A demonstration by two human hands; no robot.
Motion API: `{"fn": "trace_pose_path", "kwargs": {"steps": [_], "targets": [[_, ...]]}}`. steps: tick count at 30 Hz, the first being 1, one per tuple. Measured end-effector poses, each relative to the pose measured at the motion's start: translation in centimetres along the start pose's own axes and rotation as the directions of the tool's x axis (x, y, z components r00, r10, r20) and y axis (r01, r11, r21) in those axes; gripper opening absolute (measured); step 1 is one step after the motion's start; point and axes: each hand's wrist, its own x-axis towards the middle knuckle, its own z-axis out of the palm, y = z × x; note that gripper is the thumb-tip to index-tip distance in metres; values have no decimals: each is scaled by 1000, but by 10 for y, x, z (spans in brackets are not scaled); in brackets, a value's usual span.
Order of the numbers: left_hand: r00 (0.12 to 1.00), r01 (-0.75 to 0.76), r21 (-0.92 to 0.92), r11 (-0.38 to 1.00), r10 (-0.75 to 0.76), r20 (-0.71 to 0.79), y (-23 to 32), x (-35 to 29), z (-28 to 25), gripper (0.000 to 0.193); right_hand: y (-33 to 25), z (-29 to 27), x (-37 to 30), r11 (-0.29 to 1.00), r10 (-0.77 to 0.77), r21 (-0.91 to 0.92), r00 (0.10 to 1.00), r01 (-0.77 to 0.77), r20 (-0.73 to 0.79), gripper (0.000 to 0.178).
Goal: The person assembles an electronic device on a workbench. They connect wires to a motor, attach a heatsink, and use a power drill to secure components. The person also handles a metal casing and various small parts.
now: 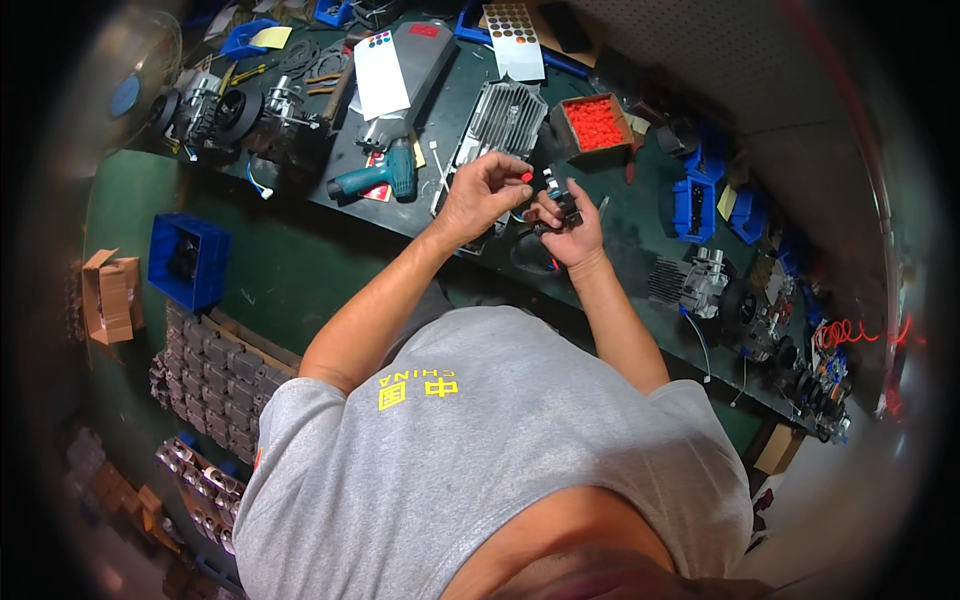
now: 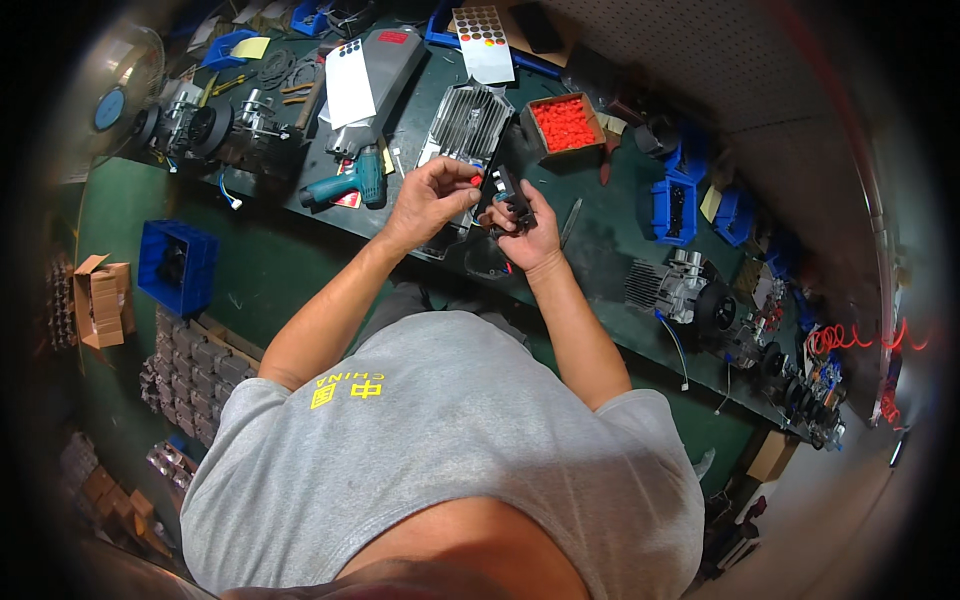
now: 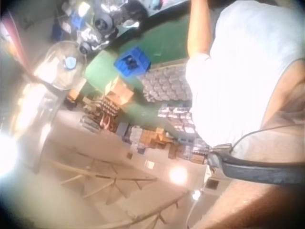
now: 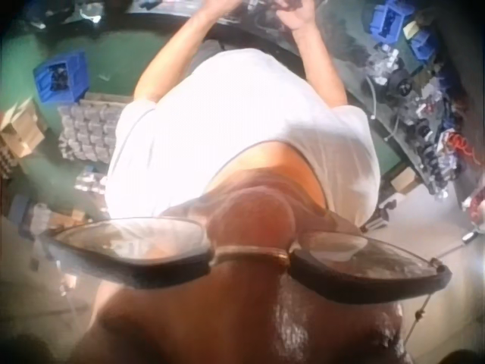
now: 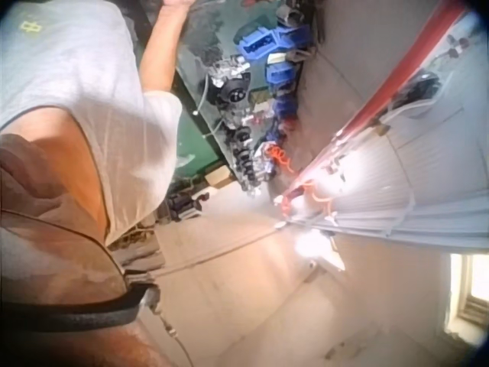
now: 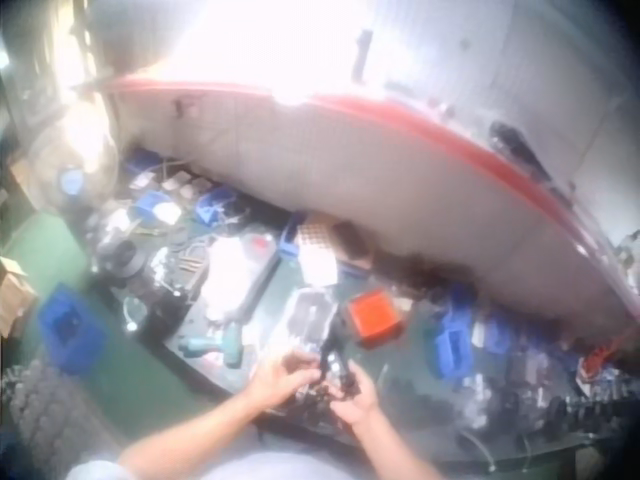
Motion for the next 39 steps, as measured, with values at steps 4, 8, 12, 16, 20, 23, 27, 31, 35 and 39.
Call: {"fn": "trace_pose_path", "kwargs": {"steps": [4, 8, 12, 16, 20, 23, 27, 31, 35, 39], "targets": [[999, -46, 29, 999, 46, -5, -8, 3, 1, 19, 0, -11, 3, 1000, -2, -21, 1000, 2, 28, 39], [999, -22, 48, 999, 24, -43, -9, 4, 4, 15, 0, -8, 3, 998, -13, -54, 999, 11, -32, 38], [998, -13, 56, 998, 16, -59, -12, 5, 3, 15, 0, -1, 3, 996, -15, -93, 999, 11, -41, 38], [999, -12, 96, 995, 16, -35, -9, 5, 4, 14, 0, -4, 5, 995, -20, -96, 999, 16, -42, 39], [999, -8, 94, 996, 11, -31, -8, 7, 5, 13, -2, -13, 7, 994, -24, -107, 999, 19, -49, 38], [1000, -7, 109, 994, 10, -27, -8, 7, 5, 14, -2, -12, 7, 995, -20, -102, 997, 12, -77, 38], [997, -25, 194, 981, 40, -73, -1, 7, 5, 17, -3, -2, 5, 983, -62, -180, 993, 43, -102, 34], [994, 91, 282, 955, -69, -87, -3, -6, -8, 17, 0, 29, -3, 840, -259, -526, 949, 130, -180, 30], [895, 424, 11, 906, -418, -155, 15, -25, -9, 17, -5, 3, -5, 330, -315, -921, 944, 208, 100, 35], [910, 405, 97, 909, -391, -138, 9, -40, -18, 23, 9, 15, -13, 214, -255, -959, 958, 187, 130, 38]]}}
